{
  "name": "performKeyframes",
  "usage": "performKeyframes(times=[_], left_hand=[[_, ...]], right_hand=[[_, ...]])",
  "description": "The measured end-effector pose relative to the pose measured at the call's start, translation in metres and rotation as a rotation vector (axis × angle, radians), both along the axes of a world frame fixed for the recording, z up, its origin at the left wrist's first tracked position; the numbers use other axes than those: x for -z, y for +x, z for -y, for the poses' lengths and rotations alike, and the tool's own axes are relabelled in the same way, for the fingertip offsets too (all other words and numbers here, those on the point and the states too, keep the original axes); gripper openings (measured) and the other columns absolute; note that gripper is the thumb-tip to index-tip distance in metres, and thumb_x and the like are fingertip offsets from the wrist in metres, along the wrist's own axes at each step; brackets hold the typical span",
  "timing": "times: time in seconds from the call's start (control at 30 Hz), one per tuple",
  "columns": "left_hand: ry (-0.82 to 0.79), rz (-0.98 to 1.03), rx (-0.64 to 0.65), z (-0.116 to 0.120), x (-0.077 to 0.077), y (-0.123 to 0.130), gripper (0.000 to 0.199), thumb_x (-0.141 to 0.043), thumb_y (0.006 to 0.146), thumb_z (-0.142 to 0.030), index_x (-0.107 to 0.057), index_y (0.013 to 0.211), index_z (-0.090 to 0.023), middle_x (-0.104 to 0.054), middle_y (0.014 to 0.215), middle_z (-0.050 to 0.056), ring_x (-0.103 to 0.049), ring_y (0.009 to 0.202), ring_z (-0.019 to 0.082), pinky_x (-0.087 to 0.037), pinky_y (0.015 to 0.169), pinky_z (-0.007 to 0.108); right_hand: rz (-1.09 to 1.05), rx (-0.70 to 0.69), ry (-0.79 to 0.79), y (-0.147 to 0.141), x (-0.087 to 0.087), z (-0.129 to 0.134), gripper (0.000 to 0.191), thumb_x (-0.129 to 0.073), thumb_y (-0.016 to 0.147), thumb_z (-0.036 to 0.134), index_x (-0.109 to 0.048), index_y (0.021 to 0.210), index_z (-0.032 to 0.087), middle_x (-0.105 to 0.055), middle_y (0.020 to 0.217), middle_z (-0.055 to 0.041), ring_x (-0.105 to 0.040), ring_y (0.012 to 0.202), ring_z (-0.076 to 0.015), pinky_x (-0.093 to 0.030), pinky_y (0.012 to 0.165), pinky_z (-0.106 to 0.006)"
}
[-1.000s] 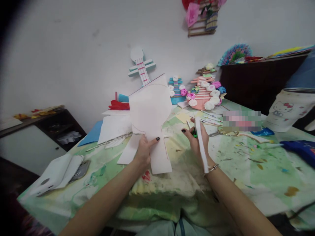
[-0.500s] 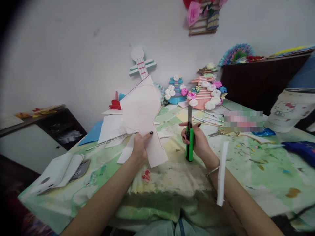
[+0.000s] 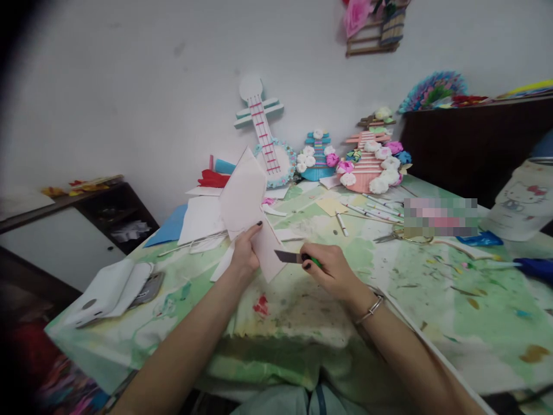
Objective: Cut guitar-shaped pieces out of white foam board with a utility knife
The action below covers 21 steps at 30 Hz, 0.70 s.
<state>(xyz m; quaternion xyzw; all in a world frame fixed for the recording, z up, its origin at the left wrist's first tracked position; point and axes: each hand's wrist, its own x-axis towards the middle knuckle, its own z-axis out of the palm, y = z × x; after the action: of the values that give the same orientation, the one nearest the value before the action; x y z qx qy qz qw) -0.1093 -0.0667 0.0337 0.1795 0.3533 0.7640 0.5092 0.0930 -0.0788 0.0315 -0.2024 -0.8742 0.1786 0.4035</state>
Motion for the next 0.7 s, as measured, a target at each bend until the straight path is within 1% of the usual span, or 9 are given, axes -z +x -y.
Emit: performKeyframes(times=[0.07, 0.17, 0.23, 0.27, 0.33, 0.4, 0.5, 0.6, 0.7], left_hand=[[-0.015, 0.012, -0.006, -0.003, 0.002, -0.003, 0.031, -0.075, 0.056, -0.015, -0.065, 0.086, -0.016, -0.07, 0.082, 0.003, -0.065, 0.072, 0.017, -0.052, 0.074, 0.031], [-0.036, -0.001, -0.046, -0.005, 0.003, -0.006, 0.032, -0.075, 0.056, -0.013, -0.064, 0.086, -0.017, -0.07, 0.081, 0.002, -0.065, 0.072, 0.017, -0.053, 0.071, 0.031], [-0.029, -0.032, -0.079, -0.005, 0.003, -0.006, 0.032, -0.075, 0.056, -0.012, -0.063, 0.084, -0.018, -0.07, 0.081, 0.002, -0.065, 0.072, 0.017, -0.053, 0.069, 0.03], [-0.022, -0.044, -0.086, -0.005, 0.002, -0.006, 0.031, -0.075, 0.056, -0.012, -0.062, 0.083, -0.018, -0.07, 0.081, 0.001, -0.065, 0.071, 0.017, -0.053, 0.068, 0.03], [0.003, -0.063, -0.096, -0.004, 0.001, -0.005, 0.033, -0.075, 0.056, -0.011, -0.06, 0.084, -0.019, -0.07, 0.083, 0.002, -0.065, 0.074, 0.016, -0.053, 0.069, 0.029], [0.039, -0.082, -0.113, -0.004, 0.001, -0.004, 0.036, -0.076, 0.057, -0.011, -0.058, 0.088, -0.02, -0.07, 0.087, 0.002, -0.065, 0.08, 0.017, -0.053, 0.073, 0.028], [0.108, -0.071, -0.148, -0.004, 0.002, -0.004, 0.039, -0.076, 0.06, -0.013, -0.056, 0.092, -0.022, -0.069, 0.095, 0.001, -0.064, 0.092, 0.017, -0.052, 0.079, 0.027], [0.142, 0.018, -0.094, -0.004, 0.003, -0.003, 0.038, -0.075, 0.062, -0.014, -0.055, 0.093, -0.023, -0.068, 0.1, 0.0, -0.063, 0.096, 0.016, -0.051, 0.081, 0.027], [0.158, 0.083, 0.029, -0.003, 0.003, 0.001, 0.037, -0.072, 0.063, -0.013, -0.053, 0.093, -0.022, -0.067, 0.099, 0.001, -0.063, 0.094, 0.015, -0.05, 0.083, 0.028]], right_hand=[[0.011, -0.006, -0.034, 0.001, 0.003, -0.003, 0.046, -0.033, 0.092, 0.058, -0.051, 0.073, 0.02, -0.048, 0.06, 0.0018, -0.042, 0.054, -0.0115, -0.031, 0.054, -0.025], [-0.106, 0.077, -0.073, 0.005, 0.005, -0.012, 0.042, -0.045, 0.086, 0.059, -0.049, 0.072, 0.02, -0.046, 0.061, 0.0027, -0.04, 0.055, -0.0114, -0.031, 0.054, -0.025], [-0.172, 0.104, -0.1, 0.011, 0.002, -0.02, 0.04, -0.048, 0.085, 0.057, -0.049, 0.072, 0.02, -0.046, 0.062, 0.0025, -0.04, 0.056, -0.0116, -0.031, 0.055, -0.025], [-0.168, 0.099, -0.112, 0.014, -0.001, -0.025, 0.039, -0.047, 0.086, 0.056, -0.05, 0.072, 0.02, -0.046, 0.062, 0.0025, -0.04, 0.056, -0.0117, -0.031, 0.055, -0.025], [-0.096, 0.088, -0.129, 0.018, -0.008, -0.034, 0.036, -0.049, 0.086, 0.052, -0.053, 0.071, 0.019, -0.047, 0.061, 0.0025, -0.04, 0.057, -0.0115, -0.03, 0.055, -0.025], [-0.009, 0.101, -0.142, 0.02, -0.015, -0.041, 0.032, -0.054, 0.084, 0.048, -0.057, 0.072, 0.019, -0.05, 0.061, 0.0025, -0.041, 0.057, -0.0113, -0.031, 0.055, -0.025], [0.059, 0.121, -0.197, 0.015, -0.02, -0.046, 0.027, -0.063, 0.078, 0.045, -0.065, 0.077, 0.018, -0.057, 0.062, 0.0016, -0.047, 0.057, -0.0115, -0.034, 0.056, -0.025], [0.121, 0.089, -0.247, 0.005, -0.015, -0.043, 0.025, -0.068, 0.074, 0.041, -0.069, 0.08, 0.017, -0.061, 0.064, 0.0001, -0.049, 0.056, -0.0118, -0.036, 0.055, -0.024], [0.144, 0.086, -0.219, -0.003, -0.009, -0.042, 0.024, -0.065, 0.076, 0.04, -0.067, 0.074, 0.016, -0.053, 0.058, 0.0025, -0.043, 0.054, -0.0103, -0.033, 0.052, -0.024]])
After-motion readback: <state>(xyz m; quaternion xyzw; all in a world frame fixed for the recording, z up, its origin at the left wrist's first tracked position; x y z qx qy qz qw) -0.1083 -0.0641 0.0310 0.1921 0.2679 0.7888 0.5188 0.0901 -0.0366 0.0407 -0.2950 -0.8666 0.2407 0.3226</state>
